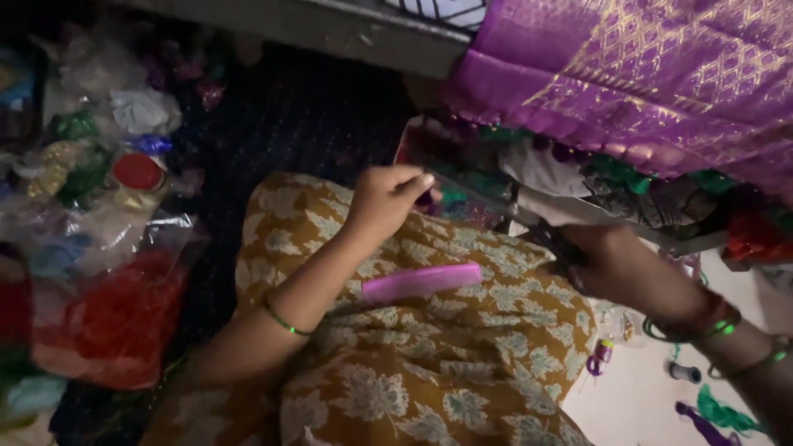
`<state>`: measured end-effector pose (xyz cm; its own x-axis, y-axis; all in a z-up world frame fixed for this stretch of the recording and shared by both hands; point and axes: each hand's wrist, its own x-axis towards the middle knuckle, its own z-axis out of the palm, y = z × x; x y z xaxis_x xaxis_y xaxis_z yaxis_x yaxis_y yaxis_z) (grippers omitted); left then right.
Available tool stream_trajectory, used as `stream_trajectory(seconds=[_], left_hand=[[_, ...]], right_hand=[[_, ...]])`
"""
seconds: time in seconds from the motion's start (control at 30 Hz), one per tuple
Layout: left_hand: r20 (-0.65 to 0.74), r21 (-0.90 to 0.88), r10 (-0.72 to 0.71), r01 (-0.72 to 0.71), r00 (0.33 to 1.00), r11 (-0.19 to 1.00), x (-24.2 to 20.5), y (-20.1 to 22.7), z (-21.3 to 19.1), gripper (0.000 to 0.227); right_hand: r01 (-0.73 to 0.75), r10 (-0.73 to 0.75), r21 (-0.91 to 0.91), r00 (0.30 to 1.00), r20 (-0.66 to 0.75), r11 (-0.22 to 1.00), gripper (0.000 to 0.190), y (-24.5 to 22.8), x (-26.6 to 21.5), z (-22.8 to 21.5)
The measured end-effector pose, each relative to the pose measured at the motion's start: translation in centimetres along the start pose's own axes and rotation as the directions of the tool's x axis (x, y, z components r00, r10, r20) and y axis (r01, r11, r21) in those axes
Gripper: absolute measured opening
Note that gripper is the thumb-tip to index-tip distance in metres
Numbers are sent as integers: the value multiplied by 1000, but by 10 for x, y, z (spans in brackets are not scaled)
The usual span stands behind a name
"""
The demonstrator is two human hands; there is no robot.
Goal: The person is attaching decorative tassels and beads to the edge of a purple and gold saree.
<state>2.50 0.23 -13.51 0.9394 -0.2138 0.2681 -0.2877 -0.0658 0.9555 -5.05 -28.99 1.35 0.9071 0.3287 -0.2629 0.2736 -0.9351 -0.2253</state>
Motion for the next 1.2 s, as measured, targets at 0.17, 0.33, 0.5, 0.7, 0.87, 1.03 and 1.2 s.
stream_trajectory(seconds=[0.17,0.33,0.5,0.7,0.87,1.03,1.2], left_hand=[[-71,-189,-145,130,987,973,-3,-18,-14,20],[0,-526,-341,290,940,799,15,-21,-16,19],[367,-858,-330,453,870,241,35,-27,17,20],[429,-839,-260,488,865,239,40,-3,63,20],[386,-844,-247,448,889,294,46,-2,61,26],[285,-620,-332,436,900,652,53,-20,56,28],[181,372,-438,351,881,859,48,-47,52,28]], right_hand=[[-94,83,81,989,120,992,41,41,-18,46],[-83,6,266,960,278,960,46,72,-38,117],[-111,-9,283,920,392,953,45,77,-38,176],[-169,144,981,977,155,91,56,-27,41,120],[188,278,946,954,-112,-263,36,-3,88,148],[309,578,905,698,-424,291,16,57,112,156],[-55,219,227,547,-808,972,34,56,88,115]])
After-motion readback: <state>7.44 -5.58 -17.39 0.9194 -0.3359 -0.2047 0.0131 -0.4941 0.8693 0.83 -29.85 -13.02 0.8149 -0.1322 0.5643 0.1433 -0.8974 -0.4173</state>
